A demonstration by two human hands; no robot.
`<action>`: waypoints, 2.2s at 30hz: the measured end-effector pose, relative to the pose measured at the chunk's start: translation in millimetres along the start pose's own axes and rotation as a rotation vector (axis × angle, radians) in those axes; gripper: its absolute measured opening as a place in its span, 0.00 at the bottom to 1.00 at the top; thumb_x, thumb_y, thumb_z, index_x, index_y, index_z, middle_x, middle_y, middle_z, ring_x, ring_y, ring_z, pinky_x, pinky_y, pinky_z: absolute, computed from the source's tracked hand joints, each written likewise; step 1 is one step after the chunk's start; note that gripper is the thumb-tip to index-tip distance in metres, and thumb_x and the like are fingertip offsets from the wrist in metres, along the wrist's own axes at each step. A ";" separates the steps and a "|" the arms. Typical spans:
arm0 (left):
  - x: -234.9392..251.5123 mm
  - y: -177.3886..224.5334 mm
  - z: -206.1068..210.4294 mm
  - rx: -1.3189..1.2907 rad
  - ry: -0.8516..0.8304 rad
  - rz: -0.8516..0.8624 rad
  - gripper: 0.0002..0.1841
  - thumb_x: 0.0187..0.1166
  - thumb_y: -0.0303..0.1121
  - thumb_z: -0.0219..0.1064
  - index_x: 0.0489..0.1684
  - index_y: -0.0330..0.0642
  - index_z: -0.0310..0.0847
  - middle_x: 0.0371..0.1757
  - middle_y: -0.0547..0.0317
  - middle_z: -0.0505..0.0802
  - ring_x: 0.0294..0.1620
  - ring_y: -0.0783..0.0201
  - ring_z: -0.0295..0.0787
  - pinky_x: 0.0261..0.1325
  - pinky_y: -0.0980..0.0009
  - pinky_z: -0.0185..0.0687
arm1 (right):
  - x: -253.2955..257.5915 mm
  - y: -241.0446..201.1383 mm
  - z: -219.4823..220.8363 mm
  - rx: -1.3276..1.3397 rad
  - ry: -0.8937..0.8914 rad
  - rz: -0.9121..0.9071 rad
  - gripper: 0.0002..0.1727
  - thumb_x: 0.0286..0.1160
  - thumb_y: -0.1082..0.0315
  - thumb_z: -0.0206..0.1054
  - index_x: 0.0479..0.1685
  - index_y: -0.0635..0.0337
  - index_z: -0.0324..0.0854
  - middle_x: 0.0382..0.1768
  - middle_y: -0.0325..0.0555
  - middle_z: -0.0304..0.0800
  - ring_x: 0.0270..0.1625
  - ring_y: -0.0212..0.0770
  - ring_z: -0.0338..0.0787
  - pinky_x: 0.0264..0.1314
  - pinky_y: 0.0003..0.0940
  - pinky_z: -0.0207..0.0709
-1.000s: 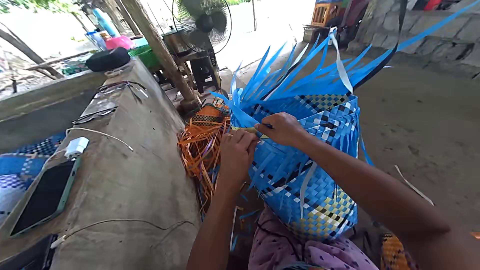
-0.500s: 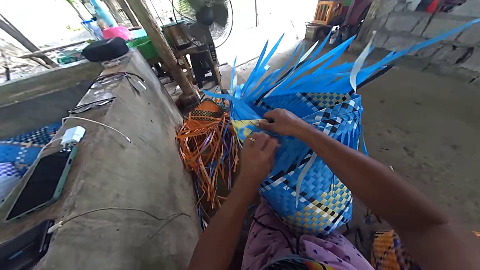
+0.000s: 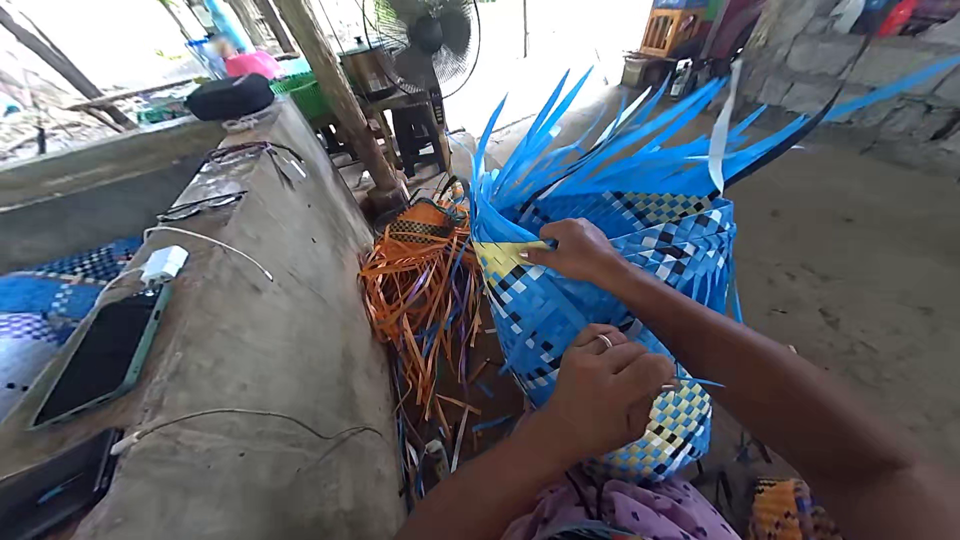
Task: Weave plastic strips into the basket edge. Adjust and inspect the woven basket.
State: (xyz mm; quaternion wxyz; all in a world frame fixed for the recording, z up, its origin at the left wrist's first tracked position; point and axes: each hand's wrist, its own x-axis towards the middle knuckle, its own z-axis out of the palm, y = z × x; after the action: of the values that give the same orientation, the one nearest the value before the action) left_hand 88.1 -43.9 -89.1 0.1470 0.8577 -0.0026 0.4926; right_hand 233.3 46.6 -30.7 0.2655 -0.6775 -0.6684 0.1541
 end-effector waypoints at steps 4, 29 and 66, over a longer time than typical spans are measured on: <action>23.1 -7.9 -40.6 -0.217 0.110 -0.110 0.09 0.89 0.34 0.60 0.49 0.39 0.84 0.41 0.56 0.91 0.41 0.71 0.90 0.48 0.75 0.89 | -2.9 1.8 -4.3 -0.040 0.002 -0.085 0.26 0.82 0.45 0.66 0.35 0.64 0.85 0.29 0.56 0.86 0.39 0.58 0.88 0.42 0.62 0.77; 70.7 -88.3 -87.9 0.432 -0.490 -0.146 0.06 0.72 0.21 0.71 0.36 0.41 0.92 0.33 0.53 0.91 0.34 0.54 0.91 0.35 0.56 0.86 | 15.7 11.7 -12.4 0.286 -0.362 -0.227 0.09 0.83 0.75 0.62 0.37 0.66 0.87 0.31 0.42 0.86 0.35 0.29 0.83 0.44 0.31 0.77; -110.9 -108.2 -120.8 0.114 -0.177 -0.630 0.25 0.88 0.49 0.58 0.26 0.37 0.85 0.31 0.58 0.84 0.37 0.71 0.79 0.47 0.72 0.76 | 25.9 73.0 -6.7 0.283 -0.272 -0.235 0.19 0.75 0.58 0.75 0.55 0.65 0.86 0.42 0.50 0.91 0.44 0.40 0.89 0.53 0.43 0.83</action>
State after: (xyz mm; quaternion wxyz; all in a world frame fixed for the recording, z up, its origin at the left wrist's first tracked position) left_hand -54.8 74.9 -153.0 0.2432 0.8626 0.2776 0.3458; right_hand 298.8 73.7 -62.8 0.2814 -0.5241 -0.7440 0.3044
